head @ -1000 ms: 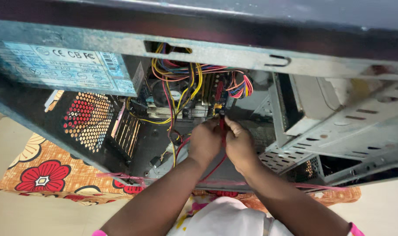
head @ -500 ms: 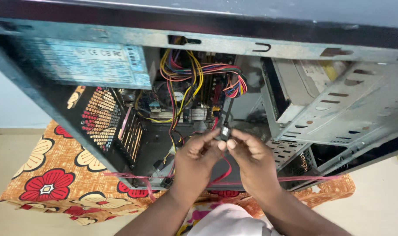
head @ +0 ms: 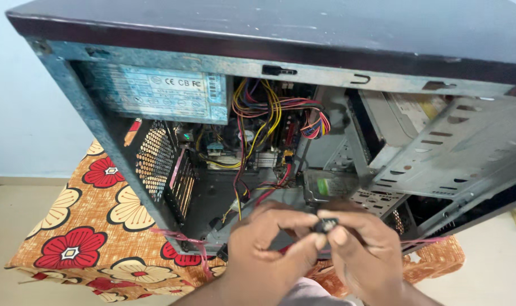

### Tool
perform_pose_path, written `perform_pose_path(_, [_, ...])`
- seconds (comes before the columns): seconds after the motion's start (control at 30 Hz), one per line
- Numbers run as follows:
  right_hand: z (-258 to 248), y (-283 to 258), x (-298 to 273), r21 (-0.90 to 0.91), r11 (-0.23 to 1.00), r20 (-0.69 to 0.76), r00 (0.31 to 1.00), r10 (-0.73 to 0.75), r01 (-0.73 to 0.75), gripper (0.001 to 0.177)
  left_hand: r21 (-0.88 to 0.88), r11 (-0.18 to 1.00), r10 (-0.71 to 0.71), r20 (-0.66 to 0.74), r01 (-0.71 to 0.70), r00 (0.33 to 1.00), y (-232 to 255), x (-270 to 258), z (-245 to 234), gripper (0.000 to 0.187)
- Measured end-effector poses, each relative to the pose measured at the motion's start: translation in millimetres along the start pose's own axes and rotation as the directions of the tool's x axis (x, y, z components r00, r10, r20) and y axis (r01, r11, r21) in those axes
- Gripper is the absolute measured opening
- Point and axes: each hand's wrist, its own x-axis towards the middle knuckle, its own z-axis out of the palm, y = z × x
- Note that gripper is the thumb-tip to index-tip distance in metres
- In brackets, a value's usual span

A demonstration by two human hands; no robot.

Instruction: The person handles a white power adapter and places it into a cardboard box, then works inside an open desktop computer case, repeatedly connecting and disconnecting internal power cables to the motherboard.

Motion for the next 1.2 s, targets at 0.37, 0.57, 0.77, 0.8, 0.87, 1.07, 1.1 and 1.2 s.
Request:
perform_pose_path(0.37, [-43,-30,24,-0.545,0.834,0.498,0.831,0.246,0.080,0.013,0.343,0.884,0.247,0.233,-0.317,0.941,11,2,-14,0.009])
perform_pose_path(0.57, [-10,-20,15,-0.174,0.926,0.324,0.908,-0.266,0.334,0.021,0.192,0.899,0.369,0.153,-0.394,0.917,15,12,-31,0.020])
perform_pose_path(0.77, [-3,-37,34,-0.498,0.800,0.353,0.921,-0.164,0.333,0.036,0.155,0.897,0.397,0.132,-0.414,0.908,11,17,-24,0.028])
perform_pose_path(0.8, [-1,-35,32,-0.435,0.863,0.294,0.946,-0.133,0.256,0.036,0.145,0.925,0.328,0.158,-0.350,0.932,11,12,-24,0.028])
perform_pose_path(0.87, [0,-29,25,-0.353,0.926,0.219,0.974,-0.058,0.134,0.035,0.017,0.977,0.203,0.208,-0.211,0.957,6,10,-28,0.029])
perform_pose_path(1.07, [-14,-9,1,-0.042,0.990,0.093,0.986,0.139,-0.136,0.026,-0.533,0.823,-0.082,0.230,0.196,0.970,-7,1,-29,0.027])
perform_pose_path(1.1, [-16,-8,0,-0.066,0.993,0.107,0.989,0.104,-0.097,0.026,-0.560,0.791,-0.130,0.240,0.246,0.962,-6,-1,-29,0.026])
perform_pose_path(1.2, [-17,-13,5,-0.102,0.995,0.196,0.980,0.041,-0.021,0.024,-0.614,0.718,-0.170,0.301,0.327,0.938,0,-1,-32,0.025])
